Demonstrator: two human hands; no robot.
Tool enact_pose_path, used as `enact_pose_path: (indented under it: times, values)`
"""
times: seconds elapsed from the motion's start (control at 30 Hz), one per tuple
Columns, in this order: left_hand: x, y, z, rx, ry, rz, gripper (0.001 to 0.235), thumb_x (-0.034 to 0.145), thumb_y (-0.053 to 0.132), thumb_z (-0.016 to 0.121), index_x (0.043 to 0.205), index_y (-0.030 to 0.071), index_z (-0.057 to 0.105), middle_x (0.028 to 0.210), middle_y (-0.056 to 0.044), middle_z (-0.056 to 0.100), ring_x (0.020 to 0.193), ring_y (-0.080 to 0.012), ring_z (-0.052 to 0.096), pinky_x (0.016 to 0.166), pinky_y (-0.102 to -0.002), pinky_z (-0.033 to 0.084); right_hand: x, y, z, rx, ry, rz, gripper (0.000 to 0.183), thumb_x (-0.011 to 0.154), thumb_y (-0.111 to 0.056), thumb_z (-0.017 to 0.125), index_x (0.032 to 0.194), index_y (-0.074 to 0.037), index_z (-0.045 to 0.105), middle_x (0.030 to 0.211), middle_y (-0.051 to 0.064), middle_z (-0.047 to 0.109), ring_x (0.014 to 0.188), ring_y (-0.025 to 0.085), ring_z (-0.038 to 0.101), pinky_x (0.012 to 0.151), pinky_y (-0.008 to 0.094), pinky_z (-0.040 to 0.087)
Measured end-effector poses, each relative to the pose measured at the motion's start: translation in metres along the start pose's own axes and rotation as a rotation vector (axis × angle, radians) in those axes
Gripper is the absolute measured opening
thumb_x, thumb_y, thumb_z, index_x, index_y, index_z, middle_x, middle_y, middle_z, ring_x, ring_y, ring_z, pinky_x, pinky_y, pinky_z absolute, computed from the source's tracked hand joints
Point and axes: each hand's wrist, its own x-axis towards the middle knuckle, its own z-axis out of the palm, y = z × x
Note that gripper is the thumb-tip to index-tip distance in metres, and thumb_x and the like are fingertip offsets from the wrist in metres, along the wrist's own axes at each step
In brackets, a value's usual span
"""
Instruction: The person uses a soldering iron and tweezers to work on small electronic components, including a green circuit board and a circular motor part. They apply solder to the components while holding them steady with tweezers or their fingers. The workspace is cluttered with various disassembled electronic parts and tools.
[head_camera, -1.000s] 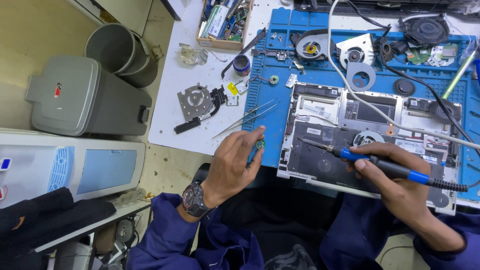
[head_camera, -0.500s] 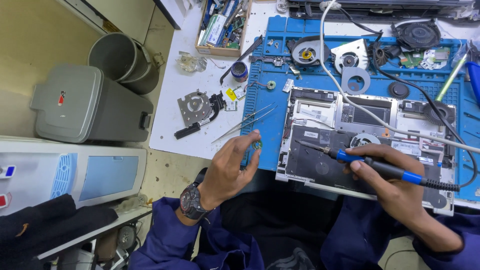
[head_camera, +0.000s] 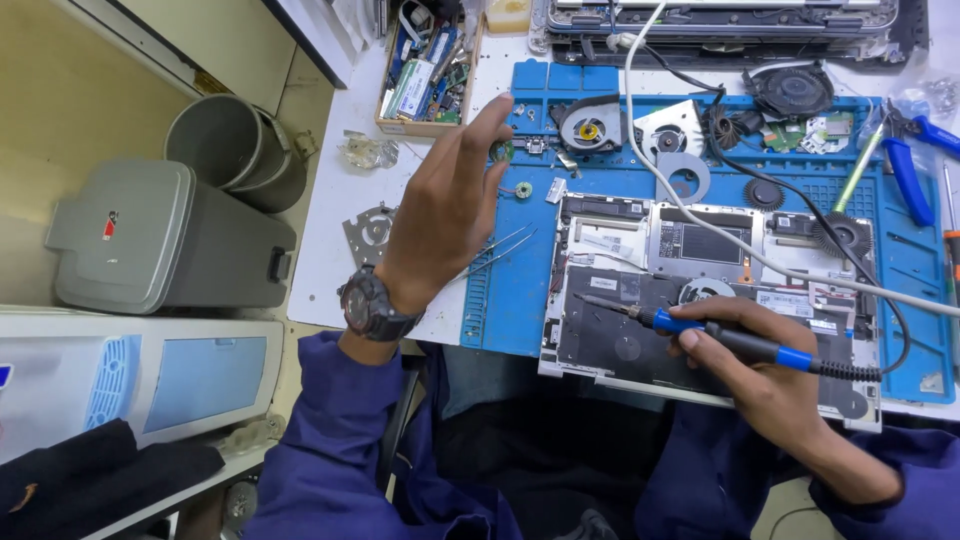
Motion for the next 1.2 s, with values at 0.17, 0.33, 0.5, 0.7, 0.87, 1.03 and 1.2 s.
enact_pose_path:
  times: [0.17,0.33,0.5,0.7,0.87,1.03,1.2]
  values:
    - [0.003,-0.035,0.035,0.04,-0.062,-0.002,0.077,0.096,-0.011,0.074,0.156,0.011,0.03,0.12,-0.01,0.072,0.108,-0.0274,0.067,0.092,-0.042,0.055,0.001,-0.003,-0.001,0.016,0.011,0.039,0.021,0.092,-0.013,0.072,0.11,-0.003,0.077,0.081,0.013,0.081,0.065,0.017,0.077,0.061,0.023,0.061]
    - [-0.002,-0.045,0.052,0.046,-0.148,-0.005,0.077,0.093,-0.01,0.075,0.154,0.011,0.033,0.116,-0.006,0.075,0.112,-0.0267,0.067,0.095,-0.045,0.05,0.004,-0.002,0.0,0.022,0.012,0.064,0.02,0.091,-0.012,0.072,0.107,-0.001,0.077,0.088,0.014,0.081,0.072,0.02,0.081,0.063,0.024,0.065]
    - [-0.005,-0.05,0.065,0.074,-0.169,0.01,0.083,0.087,-0.019,0.068,0.156,0.011,0.031,0.114,-0.005,0.075,0.109,-0.0278,0.067,0.1,-0.047,0.048,0.004,0.0,0.001,-0.012,0.0,0.053,0.021,0.092,-0.011,0.072,0.111,-0.003,0.076,0.086,0.014,0.081,0.07,0.018,0.08,0.063,0.023,0.062]
    - [-0.002,-0.051,0.068,0.066,-0.205,-0.008,0.082,0.087,-0.019,0.067,0.154,0.011,0.032,0.109,-0.006,0.074,0.105,-0.0286,0.068,0.103,-0.05,0.045,0.003,0.001,0.0,-0.019,-0.01,0.044,0.022,0.092,-0.013,0.072,0.111,-0.004,0.077,0.088,0.013,0.082,0.077,0.018,0.083,0.064,0.023,0.062]
    - [-0.002,-0.05,0.068,0.061,-0.2,-0.004,0.078,0.089,-0.019,0.064,0.154,0.011,0.032,0.111,-0.004,0.076,0.107,-0.0288,0.068,0.104,-0.051,0.044,0.003,-0.002,0.0,-0.026,-0.006,0.049,0.021,0.092,-0.013,0.072,0.109,-0.004,0.078,0.088,0.012,0.081,0.072,0.018,0.08,0.065,0.023,0.063]
    - [-0.003,-0.051,0.068,0.043,-0.211,-0.013,0.079,0.088,-0.02,0.061,0.154,0.012,0.033,0.112,-0.005,0.076,0.106,-0.0297,0.067,0.105,-0.051,0.043,0.003,-0.002,-0.001,-0.027,-0.012,0.044,0.022,0.091,-0.015,0.072,0.11,-0.004,0.078,0.086,0.012,0.081,0.069,0.018,0.079,0.063,0.023,0.062]
    - [-0.003,-0.052,0.064,0.025,-0.195,0.008,0.085,0.085,-0.025,0.055,0.157,0.015,0.032,0.116,-0.004,0.078,0.114,-0.0307,0.067,0.104,-0.051,0.043,0.004,-0.002,-0.001,-0.007,-0.011,0.053,0.022,0.092,-0.014,0.071,0.111,-0.002,0.077,0.083,0.013,0.081,0.067,0.018,0.078,0.063,0.024,0.063]
